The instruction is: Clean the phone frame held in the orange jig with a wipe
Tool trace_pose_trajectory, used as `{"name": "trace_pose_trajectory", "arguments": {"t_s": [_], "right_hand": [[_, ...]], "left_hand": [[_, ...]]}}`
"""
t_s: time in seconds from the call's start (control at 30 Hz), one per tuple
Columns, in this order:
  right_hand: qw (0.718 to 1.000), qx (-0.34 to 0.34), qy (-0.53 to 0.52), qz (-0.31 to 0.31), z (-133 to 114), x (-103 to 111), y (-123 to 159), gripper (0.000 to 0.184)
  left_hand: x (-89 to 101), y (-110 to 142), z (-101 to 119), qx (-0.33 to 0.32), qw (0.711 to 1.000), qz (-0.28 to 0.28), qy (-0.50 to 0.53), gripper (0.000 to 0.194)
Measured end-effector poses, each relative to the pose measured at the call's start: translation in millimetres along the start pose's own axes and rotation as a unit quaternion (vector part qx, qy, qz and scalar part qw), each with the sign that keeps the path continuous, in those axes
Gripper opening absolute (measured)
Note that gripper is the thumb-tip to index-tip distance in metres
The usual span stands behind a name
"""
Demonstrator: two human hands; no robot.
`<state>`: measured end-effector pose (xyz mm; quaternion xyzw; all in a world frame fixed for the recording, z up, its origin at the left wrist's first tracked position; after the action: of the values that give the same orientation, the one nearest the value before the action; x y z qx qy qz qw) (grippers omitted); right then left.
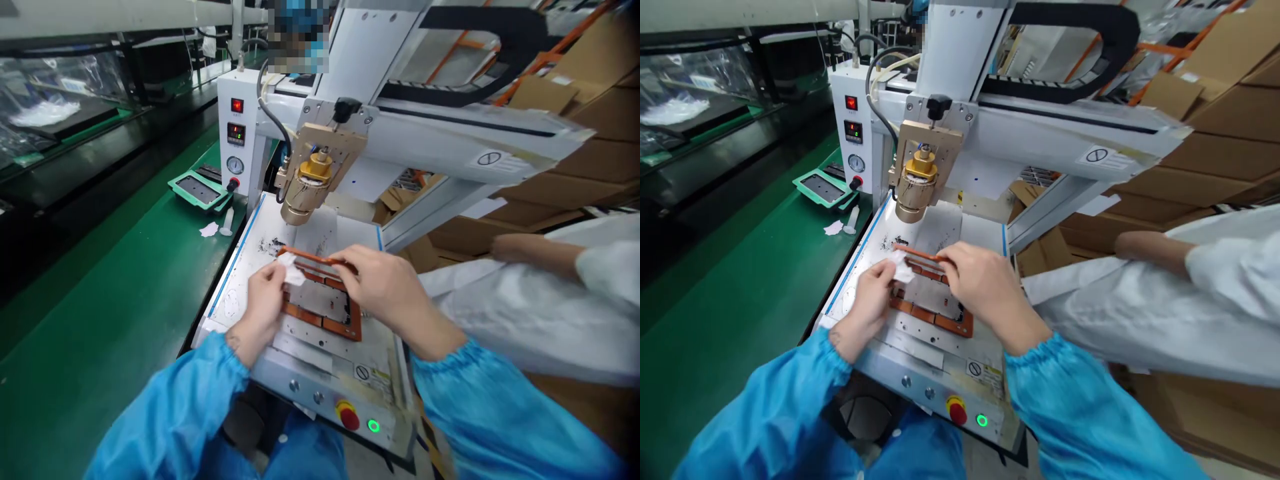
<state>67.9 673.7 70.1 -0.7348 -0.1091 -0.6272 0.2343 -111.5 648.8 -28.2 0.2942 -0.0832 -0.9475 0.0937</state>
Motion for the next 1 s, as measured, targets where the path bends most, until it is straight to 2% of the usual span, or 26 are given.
{"name": "trace_pose_trajectory", "arguments": {"t_s": [0.1, 0.17, 0.23, 0.3, 0.4, 0.5, 0.6, 0.8, 0.93, 1.0], "right_hand": [[0.993, 0.106, -0.054, 0.021, -5, -12, 22, 0.019], [0.985, 0.159, -0.051, 0.052, -8, -19, 36, 0.019], [0.979, 0.184, -0.037, 0.073, -10, -27, 46, 0.022], [0.978, 0.191, -0.037, 0.076, -12, -32, 53, 0.030], [0.978, 0.188, -0.047, 0.079, -13, -35, 57, 0.036], [0.983, 0.165, -0.050, 0.070, -13, -38, 61, 0.038], [0.986, 0.129, -0.076, 0.074, -11, -40, 66, 0.037], [0.983, 0.081, -0.156, 0.056, -5, -43, 66, 0.036], [0.971, 0.031, -0.228, 0.064, 3, -39, 59, 0.038], [0.962, 0.007, -0.264, 0.065, 4, -39, 59, 0.036]], "left_hand": [[43.8, -15, 52, -0.063, 0.992, -0.001, -0.110, 0.022], [53.0, -37, 89, -0.088, 0.971, -0.043, -0.220, 0.027], [43.7, -59, 116, -0.095, 0.909, -0.121, -0.388, 0.032], [24.3, -74, 129, -0.095, 0.815, -0.196, -0.538, 0.032], [-9.4, -83, 130, -0.107, 0.690, -0.281, -0.659, 0.027], [-36.3, -85, 122, -0.120, 0.597, -0.337, -0.718, 0.023], [-50.8, -86, 115, -0.097, 0.545, -0.372, -0.745, 0.020], [-65.3, -82, 94, -0.016, 0.494, -0.473, -0.729, 0.027], [-71.0, -80, 80, 0.010, 0.395, -0.545, -0.740, 0.023], [-72.6, -80, 76, 0.014, 0.361, -0.571, -0.738, 0.024]]}}
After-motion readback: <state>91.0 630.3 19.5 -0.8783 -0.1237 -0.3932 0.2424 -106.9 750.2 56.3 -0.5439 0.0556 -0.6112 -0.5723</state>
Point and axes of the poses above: each hand's wrist, its own y-axis away from the middle knuckle, its own x-axis out of the back of the hand, z = x × y, the point moved 4 cm from there along -y, towards the middle knuckle, and after that the axes turned 4 degrees about -z, right-handed, at the moved point
